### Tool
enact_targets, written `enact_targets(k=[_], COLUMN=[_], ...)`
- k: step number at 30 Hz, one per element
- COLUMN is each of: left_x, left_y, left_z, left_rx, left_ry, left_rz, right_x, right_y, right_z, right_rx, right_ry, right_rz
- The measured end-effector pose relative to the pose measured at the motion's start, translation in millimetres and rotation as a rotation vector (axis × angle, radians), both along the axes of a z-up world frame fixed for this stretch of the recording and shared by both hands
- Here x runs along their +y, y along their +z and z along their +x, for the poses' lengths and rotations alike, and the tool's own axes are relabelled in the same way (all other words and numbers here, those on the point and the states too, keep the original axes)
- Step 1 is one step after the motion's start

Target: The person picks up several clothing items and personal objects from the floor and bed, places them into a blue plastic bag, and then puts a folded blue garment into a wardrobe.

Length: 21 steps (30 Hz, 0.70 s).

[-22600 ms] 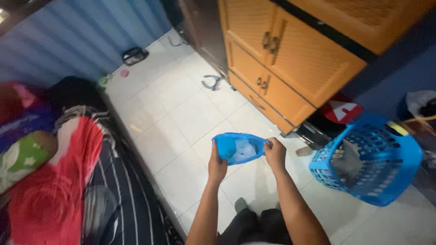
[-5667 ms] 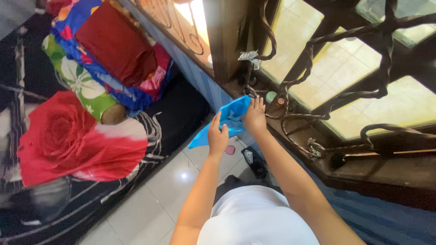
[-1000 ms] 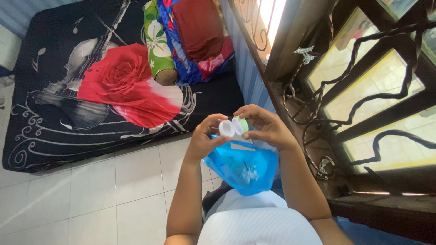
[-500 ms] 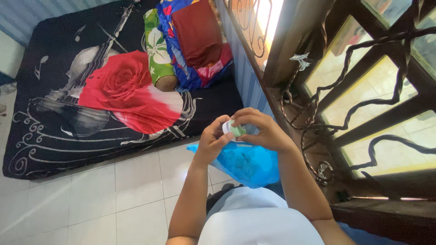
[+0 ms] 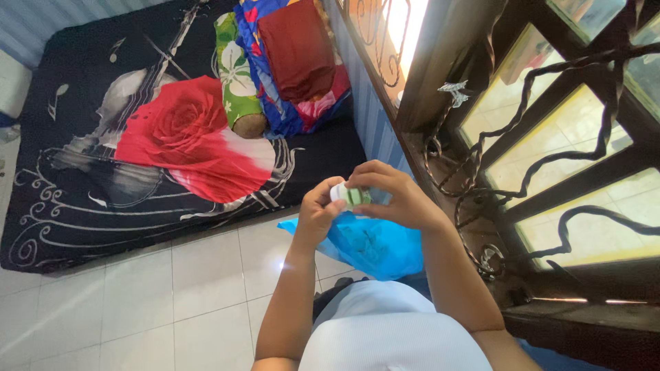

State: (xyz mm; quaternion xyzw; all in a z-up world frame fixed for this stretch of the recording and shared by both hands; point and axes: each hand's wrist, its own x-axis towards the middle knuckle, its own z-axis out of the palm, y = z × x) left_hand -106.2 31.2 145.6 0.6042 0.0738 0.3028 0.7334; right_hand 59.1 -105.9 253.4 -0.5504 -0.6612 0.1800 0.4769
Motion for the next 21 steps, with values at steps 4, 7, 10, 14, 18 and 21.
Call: enact_targets(k=[4,7,10,14,18,21], left_x=[7.0,8.2,8.9,10.1,9.5,9.6], left_y=[-13.7,-16.5,-14.4,-10.8,-10.3,-9.4], left_z=[-3.2,-8.8,-10.4,-13.5,-14.1,-11.8], left_rx=[-0.057,-0.104,-0.108,-0.126,-0.127,-0.1], left_ry=[-0.025,-0.101,-0.102,-0.121,-0.12,-0.104], left_rz=[-0.148,-0.222,-0.238,-0.246,-0.213,-0.192], right_x=[-2.0,-2.3,-4.1,-0.7,2.2,2.2], right_y=[-8.2,-13.8,-16.0,-14.9,-6.4,-0.9], right_z=[5.6,8.5,8.6,2.9,-4.0,-11.9], right_rx=[0.013,0.352,0.415,0.435,0.204,0.051], right_ry=[-0.019,0.077,0.153,0.167,0.051,-0.016], right_rz=[0.087,0.029,-0.001,0.008,0.02,0.039])
